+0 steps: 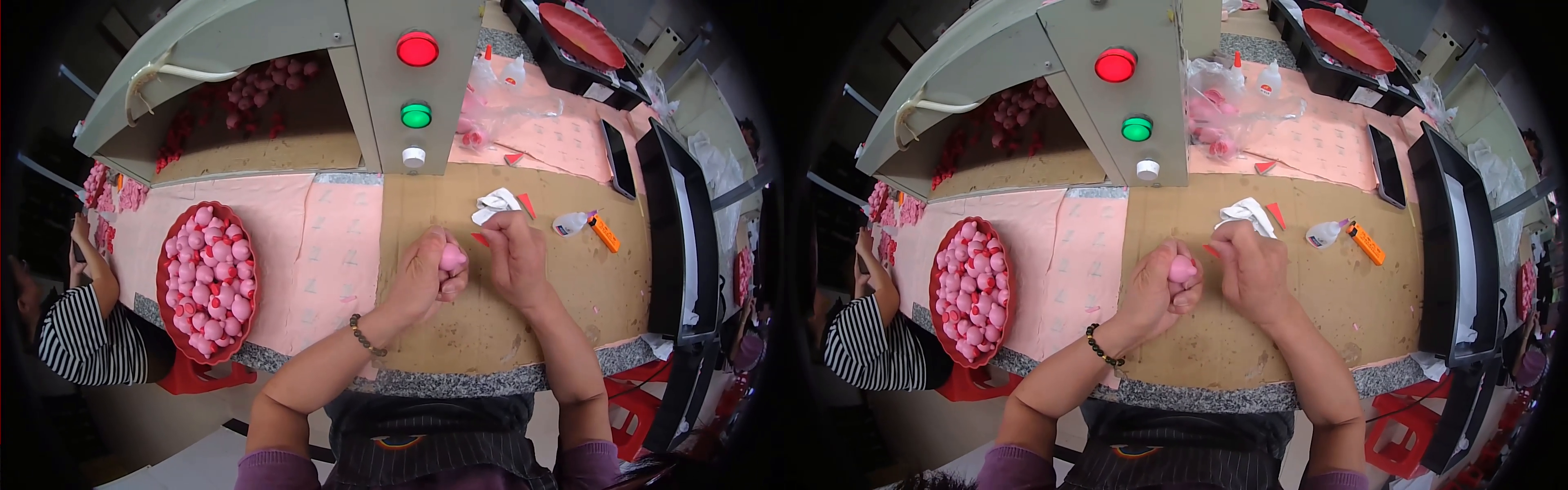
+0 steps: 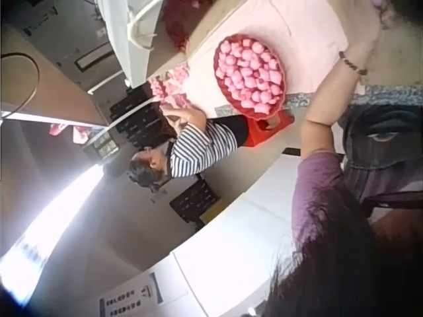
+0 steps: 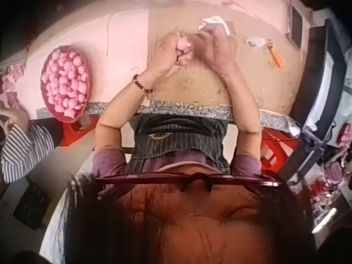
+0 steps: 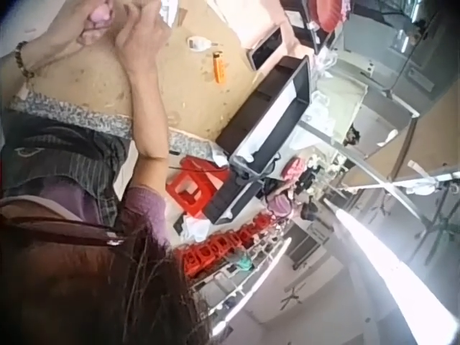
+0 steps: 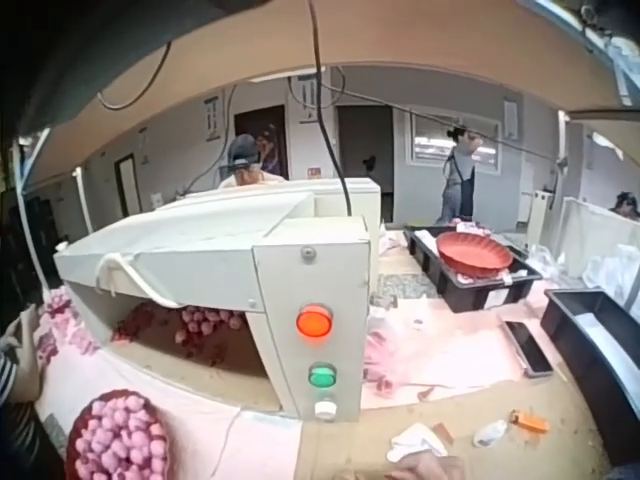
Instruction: Packaging small pink components into paper wraps and processing them through a heat-sealing machine.
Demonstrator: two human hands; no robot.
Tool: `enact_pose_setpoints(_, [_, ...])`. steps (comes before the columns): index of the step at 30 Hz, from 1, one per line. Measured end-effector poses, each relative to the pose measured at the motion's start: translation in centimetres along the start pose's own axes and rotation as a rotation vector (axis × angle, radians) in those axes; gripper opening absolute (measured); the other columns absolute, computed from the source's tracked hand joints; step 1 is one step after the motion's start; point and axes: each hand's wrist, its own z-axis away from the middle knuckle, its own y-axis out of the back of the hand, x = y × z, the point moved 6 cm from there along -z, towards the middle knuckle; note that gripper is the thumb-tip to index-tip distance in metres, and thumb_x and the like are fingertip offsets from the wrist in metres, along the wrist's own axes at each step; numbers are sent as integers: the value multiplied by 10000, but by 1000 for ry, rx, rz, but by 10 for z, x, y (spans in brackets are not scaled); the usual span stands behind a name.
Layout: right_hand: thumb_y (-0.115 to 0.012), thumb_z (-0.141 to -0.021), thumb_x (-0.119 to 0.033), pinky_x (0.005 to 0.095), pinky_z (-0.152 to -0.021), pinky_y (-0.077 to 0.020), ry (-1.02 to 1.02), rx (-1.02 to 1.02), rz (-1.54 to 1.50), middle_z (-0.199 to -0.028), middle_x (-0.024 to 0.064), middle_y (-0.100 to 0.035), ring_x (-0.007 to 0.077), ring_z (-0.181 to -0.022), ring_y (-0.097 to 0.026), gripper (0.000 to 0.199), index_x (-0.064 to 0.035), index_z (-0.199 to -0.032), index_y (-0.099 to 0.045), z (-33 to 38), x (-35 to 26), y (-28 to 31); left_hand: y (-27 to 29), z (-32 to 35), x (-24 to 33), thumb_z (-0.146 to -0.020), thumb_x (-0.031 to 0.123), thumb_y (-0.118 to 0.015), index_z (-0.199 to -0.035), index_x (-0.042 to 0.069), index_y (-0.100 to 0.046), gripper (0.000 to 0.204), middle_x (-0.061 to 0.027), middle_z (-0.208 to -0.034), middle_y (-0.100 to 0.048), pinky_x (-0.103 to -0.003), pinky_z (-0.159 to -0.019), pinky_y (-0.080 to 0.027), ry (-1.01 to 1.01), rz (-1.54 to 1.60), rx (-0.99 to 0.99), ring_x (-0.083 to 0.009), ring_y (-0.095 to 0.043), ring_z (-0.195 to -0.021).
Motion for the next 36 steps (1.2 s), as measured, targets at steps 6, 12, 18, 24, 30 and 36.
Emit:
enact_pose_setpoints(6, [-573,-714,45,341,-443,-417,302,-189,110,-580,105,-515,260,-477,-519,127,-10,-805,-502,3,-47,-16,6,-2,-3,-967,421,-326,-861,103,-403,344,-18,-658,-410,-216,-399,-245,-39,-2,69,-83,-354,-473])
enact_pose_setpoints(12, [-589,-743,9,313,-481,-423,81,-154,166,-607,79,-532,250,-507,-536,109,-25,-835,-542,4,9,-3,-1,-1,8,-960,405,-362,-926,120,-459,304,-29,-766,-464,-212,-466,-296,-7,92,-44,-97,-375,-547])
enact_pose_setpoints(18, [-695,-729,-103,266,-629,-412,-89,-233,-292,-785,94,-518,175,-682,-504,307,-40,-1010,-588,2,3,-9,-1,-7,5,-950,311,-432,-1199,49,-404,363,-60,-993,-511,-263,-749,-445,-43,227,-117,-135,-505,-902])
enact_pose_setpoints(24, [-812,-613,-136,245,-649,-376,-166,-229,-483,-876,32,-445,126,-763,-437,418,-57,-973,-615,8,4,-14,-2,-6,4,-925,202,-501,-1293,8,-324,452,-94,-1138,-502,-301,-908,-440,27,190,-179,-166,-500,-1086])
enact_pose_setpoints(30, [-800,-616,-71,226,-655,-341,-326,-248,-698,-887,2,-430,96,-800,-403,328,-62,-900,-636,13,10,-22,-1,-8,7,-912,101,-510,-1301,21,-316,442,-98,-1134,-518,-300,-899,-446,32,84,-211,-161,-522,-1061])
enact_pose_setpoints(36, [-776,-586,34,208,-622,-349,-421,-225,-784,-880,-11,-454,70,-754,-426,317,-55,-859,-642,17,9,-25,-2,-8,8,-889,99,-548,-1295,14,-319,475,-102,-1128,-546,-286,-885,-461,18,-6,-232,-170,-546,-1055])
